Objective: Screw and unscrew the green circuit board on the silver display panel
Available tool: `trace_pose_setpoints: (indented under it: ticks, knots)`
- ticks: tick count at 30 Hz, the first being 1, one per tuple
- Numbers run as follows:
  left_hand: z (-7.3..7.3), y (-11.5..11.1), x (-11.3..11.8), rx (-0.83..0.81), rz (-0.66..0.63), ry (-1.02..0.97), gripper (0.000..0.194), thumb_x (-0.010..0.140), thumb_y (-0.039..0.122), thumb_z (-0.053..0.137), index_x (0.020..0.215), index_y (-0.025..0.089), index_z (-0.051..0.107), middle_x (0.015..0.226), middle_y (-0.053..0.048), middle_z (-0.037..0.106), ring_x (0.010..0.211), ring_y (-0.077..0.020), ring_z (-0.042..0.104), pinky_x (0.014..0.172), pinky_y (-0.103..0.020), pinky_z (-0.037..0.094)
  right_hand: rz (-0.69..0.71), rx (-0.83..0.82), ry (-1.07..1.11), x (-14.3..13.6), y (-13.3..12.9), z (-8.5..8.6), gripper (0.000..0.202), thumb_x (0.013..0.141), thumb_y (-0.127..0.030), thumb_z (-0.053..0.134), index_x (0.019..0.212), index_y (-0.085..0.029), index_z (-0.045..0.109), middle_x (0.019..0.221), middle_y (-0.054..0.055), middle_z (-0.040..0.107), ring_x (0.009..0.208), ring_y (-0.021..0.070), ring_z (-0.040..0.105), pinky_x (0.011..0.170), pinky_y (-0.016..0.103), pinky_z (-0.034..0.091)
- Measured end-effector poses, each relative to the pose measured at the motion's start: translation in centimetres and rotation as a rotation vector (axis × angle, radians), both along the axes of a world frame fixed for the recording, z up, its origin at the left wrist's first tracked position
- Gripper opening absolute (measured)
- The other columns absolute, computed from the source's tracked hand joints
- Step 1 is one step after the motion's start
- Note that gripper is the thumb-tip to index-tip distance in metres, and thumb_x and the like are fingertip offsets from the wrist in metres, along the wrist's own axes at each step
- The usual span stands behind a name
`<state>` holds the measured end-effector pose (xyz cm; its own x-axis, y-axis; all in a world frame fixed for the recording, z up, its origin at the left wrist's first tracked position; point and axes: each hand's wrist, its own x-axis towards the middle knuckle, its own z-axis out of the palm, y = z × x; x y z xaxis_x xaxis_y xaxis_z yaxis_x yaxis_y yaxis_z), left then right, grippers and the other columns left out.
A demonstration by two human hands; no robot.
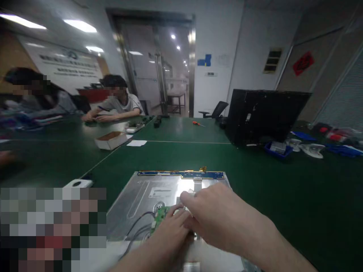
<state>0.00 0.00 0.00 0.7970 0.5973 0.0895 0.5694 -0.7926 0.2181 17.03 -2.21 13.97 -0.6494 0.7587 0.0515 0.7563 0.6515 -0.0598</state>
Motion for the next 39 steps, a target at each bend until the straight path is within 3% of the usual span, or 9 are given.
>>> trace_pose_setpoints:
  ticks: [5, 16, 24, 32, 39]
  knots:
    - [0.5, -0.39, -0.16, 0.003, 0.017, -0.035, 0.016, 0.091, 0.019, 0.058, 0.106, 0.018, 0.061, 0.111, -0.007, 0.065, 0.11, -0.0239, 0.056, 0.109, -0.043, 0.027, -0.009, 0.002, 0.012, -0.05, 0.19, -0.19, 0.011, 0.086, -0.024, 0.062, 0.094, -0.024, 0.055, 0.075, -0.003, 0.068, 0.06, 0.0182, 0.061, 0.047, 0.027, 0.025]
    - [0.12, -0.3, -0.28, 0.001, 0.002, -0.04, 0.013, 0.09, 0.018, 0.056, 0.103, 0.018, 0.059, 0.106, -0.006, 0.064, 0.105, -0.0241, 0.057, 0.108, -0.044, 0.026, -0.045, -0.067, 0.023, -0.1, 0.05, 0.28, 0.013, 0.085, -0.026, 0.063, 0.097, -0.025, 0.057, 0.078, -0.002, 0.067, 0.064, 0.0177, 0.06, 0.05, 0.027, 0.029]
    - [0.12, 0.13, -0.41, -0.015, -0.036, -0.02, 0.016, 0.088, 0.019, 0.058, 0.104, 0.019, 0.059, 0.107, -0.006, 0.064, 0.106, -0.0244, 0.056, 0.108, -0.045, 0.027, 0.001, -0.116, 0.078, 0.09, 0.06, 0.33, 0.019, 0.081, -0.015, 0.063, 0.095, -0.025, 0.055, 0.088, -0.005, 0.065, 0.068, 0.0141, 0.056, 0.053, 0.026, 0.031]
    - [0.76, -0.6, -0.25, 0.014, 0.0, -0.025, 0.015, 0.087, 0.014, 0.056, 0.102, 0.018, 0.059, 0.108, -0.006, 0.064, 0.106, -0.0235, 0.056, 0.107, -0.043, 0.027, -0.025, -0.059, 0.042, -0.02, 0.28, 0.02, 0.016, 0.083, -0.018, 0.064, 0.095, -0.024, 0.055, 0.086, -0.002, 0.068, 0.07, 0.0182, 0.061, 0.054, 0.028, 0.032]
    - [0.27, -0.34, -0.38, 0.03, -0.024, -0.02, 0.013, 0.09, 0.017, 0.054, 0.102, 0.018, 0.058, 0.104, -0.007, 0.064, 0.102, -0.024, 0.057, 0.107, -0.045, 0.027, -0.026, 0.008, 0.029, 0.02, 0.33, -0.24, 0.012, 0.083, -0.022, 0.063, 0.092, -0.024, 0.054, 0.074, -0.003, 0.067, 0.059, 0.0183, 0.06, 0.049, 0.027, 0.026]
